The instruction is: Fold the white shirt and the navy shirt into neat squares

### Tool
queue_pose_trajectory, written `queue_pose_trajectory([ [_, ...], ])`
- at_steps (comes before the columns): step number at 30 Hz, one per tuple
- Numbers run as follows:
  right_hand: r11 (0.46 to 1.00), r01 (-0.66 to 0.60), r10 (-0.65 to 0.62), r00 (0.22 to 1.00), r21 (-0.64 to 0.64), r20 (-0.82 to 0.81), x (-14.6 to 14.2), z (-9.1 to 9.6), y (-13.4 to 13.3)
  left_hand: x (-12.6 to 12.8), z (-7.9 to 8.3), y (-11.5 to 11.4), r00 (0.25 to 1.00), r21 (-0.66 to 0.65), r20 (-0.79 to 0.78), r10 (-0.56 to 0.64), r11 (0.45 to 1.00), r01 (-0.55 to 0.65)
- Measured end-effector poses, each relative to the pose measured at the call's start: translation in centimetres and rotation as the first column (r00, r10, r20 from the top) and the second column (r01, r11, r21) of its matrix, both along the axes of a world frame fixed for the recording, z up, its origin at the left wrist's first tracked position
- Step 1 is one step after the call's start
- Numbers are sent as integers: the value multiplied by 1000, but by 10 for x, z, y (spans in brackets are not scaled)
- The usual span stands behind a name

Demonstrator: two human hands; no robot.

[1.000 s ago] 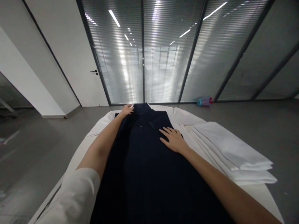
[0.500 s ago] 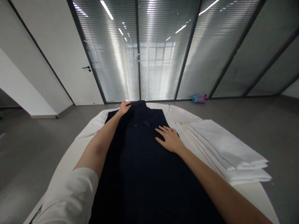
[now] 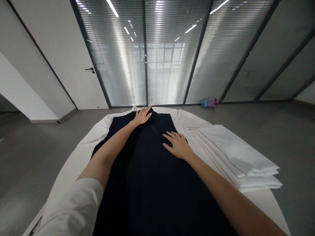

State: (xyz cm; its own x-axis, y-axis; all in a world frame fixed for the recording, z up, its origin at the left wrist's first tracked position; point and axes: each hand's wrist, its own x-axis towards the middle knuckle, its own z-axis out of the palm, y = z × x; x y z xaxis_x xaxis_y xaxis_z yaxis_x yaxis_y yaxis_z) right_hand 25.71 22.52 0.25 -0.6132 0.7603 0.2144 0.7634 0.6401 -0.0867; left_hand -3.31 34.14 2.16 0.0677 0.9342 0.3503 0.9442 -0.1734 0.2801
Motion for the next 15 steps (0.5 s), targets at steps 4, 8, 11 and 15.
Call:
queue_pose_trajectory([
  [4, 1000, 3, -3, 1000, -4, 1, 0, 2, -1, 6, -9, -3, 1000, -64, 18, 19, 998, -18],
  [8, 1000, -3, 3, 1000, -1, -4, 0, 2, -1, 1, -13, 0, 996, -86, 12, 89, 992, -87],
  [11, 1000, -1, 1, 1000, 0, -9, 0, 1, -1, -2, -11, 14, 980, -147, 37, 197, 971, -190],
  [15, 1000, -3, 3, 1000, -11, -10, 0, 2, -1, 5, -12, 29, 920, -181, 73, 386, 912, -368],
])
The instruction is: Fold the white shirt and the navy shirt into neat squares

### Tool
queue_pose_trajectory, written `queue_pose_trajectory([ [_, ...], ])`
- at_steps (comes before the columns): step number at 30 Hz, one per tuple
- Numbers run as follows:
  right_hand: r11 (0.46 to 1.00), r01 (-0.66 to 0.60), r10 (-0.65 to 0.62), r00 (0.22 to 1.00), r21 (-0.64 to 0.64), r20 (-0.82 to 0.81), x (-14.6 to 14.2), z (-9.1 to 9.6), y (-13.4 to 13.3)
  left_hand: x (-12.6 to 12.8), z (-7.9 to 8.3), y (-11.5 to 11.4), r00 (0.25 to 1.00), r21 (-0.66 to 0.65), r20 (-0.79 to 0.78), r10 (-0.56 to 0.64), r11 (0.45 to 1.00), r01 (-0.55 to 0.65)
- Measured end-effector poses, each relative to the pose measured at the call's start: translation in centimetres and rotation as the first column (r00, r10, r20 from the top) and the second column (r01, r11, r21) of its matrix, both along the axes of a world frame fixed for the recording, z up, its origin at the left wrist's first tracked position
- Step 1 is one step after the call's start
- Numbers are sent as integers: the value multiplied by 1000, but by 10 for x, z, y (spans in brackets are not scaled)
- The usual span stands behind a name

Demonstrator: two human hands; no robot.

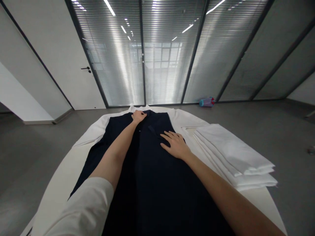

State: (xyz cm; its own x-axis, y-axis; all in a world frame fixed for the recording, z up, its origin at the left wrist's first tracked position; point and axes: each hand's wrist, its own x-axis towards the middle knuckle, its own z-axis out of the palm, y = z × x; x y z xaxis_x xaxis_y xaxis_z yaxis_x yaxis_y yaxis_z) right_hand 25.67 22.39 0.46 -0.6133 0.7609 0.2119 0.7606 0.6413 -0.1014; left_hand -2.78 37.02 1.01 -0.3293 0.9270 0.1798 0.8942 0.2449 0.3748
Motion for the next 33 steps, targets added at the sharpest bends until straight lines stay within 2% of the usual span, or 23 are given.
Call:
queue_pose_trajectory([
  [4, 1000, 6, -6, 1000, -7, 0, -2, 3, -2, 12, -7, -4, 995, 76, -14, 97, 993, -96],
  [7, 1000, 7, -6, 1000, -8, 3, -2, 4, -2, 13, -11, -9, 994, 94, -105, 26, 995, -16],
  [9, 1000, 6, -6, 1000, -7, 1, -1, 3, -1, 10, -11, -7, 989, 0, -133, -60, 998, 60],
  [12, 1000, 4, -4, 1000, -7, -1, 0, 2, 0, 1, -7, 0, 988, -171, -74, -135, 978, 121],
  [17, 1000, -2, 2, 1000, -10, 10, 1, 1, 1, -7, 1, 5, 983, -263, -39, -178, 951, 161],
  [23, 1000, -4, 4, 1000, -19, 10, 1, 3, 0, -1, 4, -1, 987, -244, -54, -151, 961, 133],
  [27, 1000, -7, 7, 1000, -25, 9, 0, 4, 0, -1, -2, -5, 992, -164, -113, -64, 986, 44],
  [30, 1000, -5, 5, 1000, -31, 5, 0, 3, 0, -5, -6, -4, 993, -213, -120, -24, 977, -3],
  [33, 999, -3, 3, 1000, -38, 2, 0, 3, 0, -6, -6, -3, 992, -273, -116, -40, 962, 6],
])
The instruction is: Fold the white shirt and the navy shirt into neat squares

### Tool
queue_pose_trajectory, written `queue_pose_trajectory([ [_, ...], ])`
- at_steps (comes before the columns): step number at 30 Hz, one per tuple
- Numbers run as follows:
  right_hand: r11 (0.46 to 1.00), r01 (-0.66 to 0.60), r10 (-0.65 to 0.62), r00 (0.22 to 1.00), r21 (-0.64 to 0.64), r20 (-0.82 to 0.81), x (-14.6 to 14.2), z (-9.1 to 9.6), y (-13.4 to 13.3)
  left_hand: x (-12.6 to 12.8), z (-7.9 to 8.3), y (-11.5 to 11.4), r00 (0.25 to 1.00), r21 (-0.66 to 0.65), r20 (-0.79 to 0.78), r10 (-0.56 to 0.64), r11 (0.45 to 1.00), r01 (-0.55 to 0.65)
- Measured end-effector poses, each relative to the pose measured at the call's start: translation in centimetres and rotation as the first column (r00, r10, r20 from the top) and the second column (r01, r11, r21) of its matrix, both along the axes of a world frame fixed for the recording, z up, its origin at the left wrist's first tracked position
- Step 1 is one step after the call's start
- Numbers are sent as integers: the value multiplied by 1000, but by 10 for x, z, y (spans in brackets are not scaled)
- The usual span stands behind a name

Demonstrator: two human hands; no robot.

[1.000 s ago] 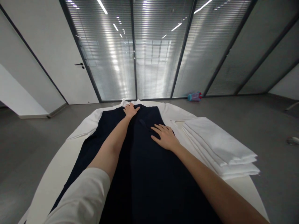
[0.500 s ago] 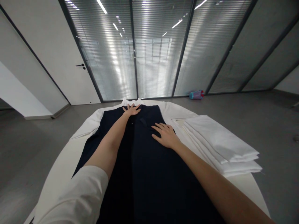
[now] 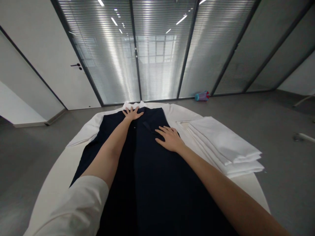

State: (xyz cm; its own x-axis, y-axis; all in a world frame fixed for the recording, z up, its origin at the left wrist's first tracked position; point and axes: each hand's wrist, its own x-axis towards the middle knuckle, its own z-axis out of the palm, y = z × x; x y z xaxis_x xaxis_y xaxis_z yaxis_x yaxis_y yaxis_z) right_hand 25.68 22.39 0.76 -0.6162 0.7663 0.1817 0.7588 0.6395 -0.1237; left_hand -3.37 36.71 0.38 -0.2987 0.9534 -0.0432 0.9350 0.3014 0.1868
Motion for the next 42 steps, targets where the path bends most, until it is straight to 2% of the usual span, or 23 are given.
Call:
queue_pose_trajectory([
  [3, 1000, 1, -1, 1000, 4, -3, 0, 0, 1, 4, 0, -1, 995, 93, -99, -11, 995, 21],
  [5, 1000, 3, -3, 1000, 4, 0, 0, -1, 1, 7, 0, -1, 981, 188, -179, -72, 976, 106],
  [6, 1000, 5, -5, 1000, 4, 1, 0, -1, 1, 9, -1, 0, 976, 192, -183, -116, 970, 152],
  [8, 1000, 4, -4, 1000, 7, 3, 0, -2, 2, 10, -1, 2, 976, 127, -121, -183, 972, 198],
  [11, 1000, 2, -2, 1000, 11, -1, 0, -2, 2, 9, -2, 6, 982, 28, -41, -182, 983, 184],
  [15, 1000, 2, -2, 1000, 7, -1, 1, -1, 1, 10, -2, 5, 981, 41, -44, -187, 981, 188],
  [20, 1000, 5, -5, 1000, 3, -12, 1, -1, 1, 12, -2, -5, 984, 194, -109, -144, 967, 163],
  [27, 1000, 7, -7, 1000, 5, -16, 0, -1, 1, 5, -2, 2, 994, 16, -15, -107, 994, 108],
  [29, 1000, 4, -4, 1000, 6, -14, 1, -1, 1, 6, -2, 2, 993, 27, -37, -108, 994, 109],
  [31, 1000, 4, -4, 1000, 2, -13, 1, -1, 1, 8, -3, 0, 990, 90, -78, -114, 989, 121],
  [34, 1000, 12, -12, 1000, -4, -13, 0, 0, 1, 10, -5, -3, 979, 148, -81, -188, 969, 199],
  [37, 1000, 15, -15, 1000, -10, -12, 0, 0, 0, 9, -5, -1, 971, 96, -33, -239, 966, 241],
  [42, 1000, 11, -11, 1000, -7, -15, 1, 0, 1, 6, -3, 8, 974, 45, -8, -228, 973, 228],
])
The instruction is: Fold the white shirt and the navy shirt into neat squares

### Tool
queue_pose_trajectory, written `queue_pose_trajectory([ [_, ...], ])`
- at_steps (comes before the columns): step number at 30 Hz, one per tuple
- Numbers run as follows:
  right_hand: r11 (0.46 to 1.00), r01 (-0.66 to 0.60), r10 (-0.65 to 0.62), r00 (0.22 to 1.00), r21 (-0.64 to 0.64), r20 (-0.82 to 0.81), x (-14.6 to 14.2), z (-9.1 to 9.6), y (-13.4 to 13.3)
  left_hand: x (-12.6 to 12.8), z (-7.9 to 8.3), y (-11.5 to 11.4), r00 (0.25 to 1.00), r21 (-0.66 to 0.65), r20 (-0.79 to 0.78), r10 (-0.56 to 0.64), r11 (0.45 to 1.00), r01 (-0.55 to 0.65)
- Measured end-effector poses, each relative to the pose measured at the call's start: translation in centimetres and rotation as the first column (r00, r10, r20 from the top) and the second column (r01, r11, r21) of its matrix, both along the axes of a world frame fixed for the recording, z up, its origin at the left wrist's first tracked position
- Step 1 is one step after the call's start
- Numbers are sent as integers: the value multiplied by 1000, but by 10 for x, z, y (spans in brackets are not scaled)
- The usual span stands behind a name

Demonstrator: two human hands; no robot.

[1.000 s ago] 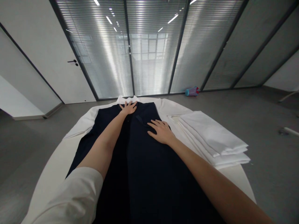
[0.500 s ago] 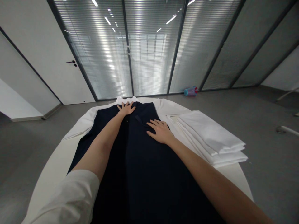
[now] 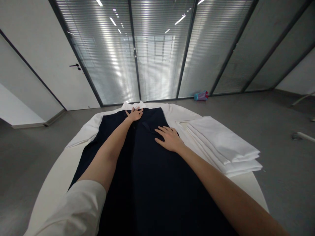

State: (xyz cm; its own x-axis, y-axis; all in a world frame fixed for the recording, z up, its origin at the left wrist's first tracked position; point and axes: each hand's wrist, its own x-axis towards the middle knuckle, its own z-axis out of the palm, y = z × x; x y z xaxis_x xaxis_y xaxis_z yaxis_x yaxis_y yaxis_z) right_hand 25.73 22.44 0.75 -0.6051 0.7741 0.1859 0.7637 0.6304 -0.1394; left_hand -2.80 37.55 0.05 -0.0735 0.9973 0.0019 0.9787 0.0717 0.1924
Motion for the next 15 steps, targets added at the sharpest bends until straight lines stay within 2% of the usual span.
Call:
queue_pose_trajectory([
  [4, 1000, -2, 2, 1000, 4, -1, 1, -1, 1, 1, 2, -1, 999, 35, 6, 42, 999, -42],
  [9, 1000, -2, 2, 1000, 4, 0, 1, -1, 1, -3, -3, -10, 963, 154, 2, 271, 951, -268],
  [12, 1000, -8, 8, 1000, 4, -4, 1, -2, 1, -8, -8, -11, 933, 141, 0, 361, 923, -357],
  [15, 1000, -9, 9, 1000, 3, -5, 1, -1, 1, -10, -9, -7, 928, 84, -4, 372, 925, -370],
])
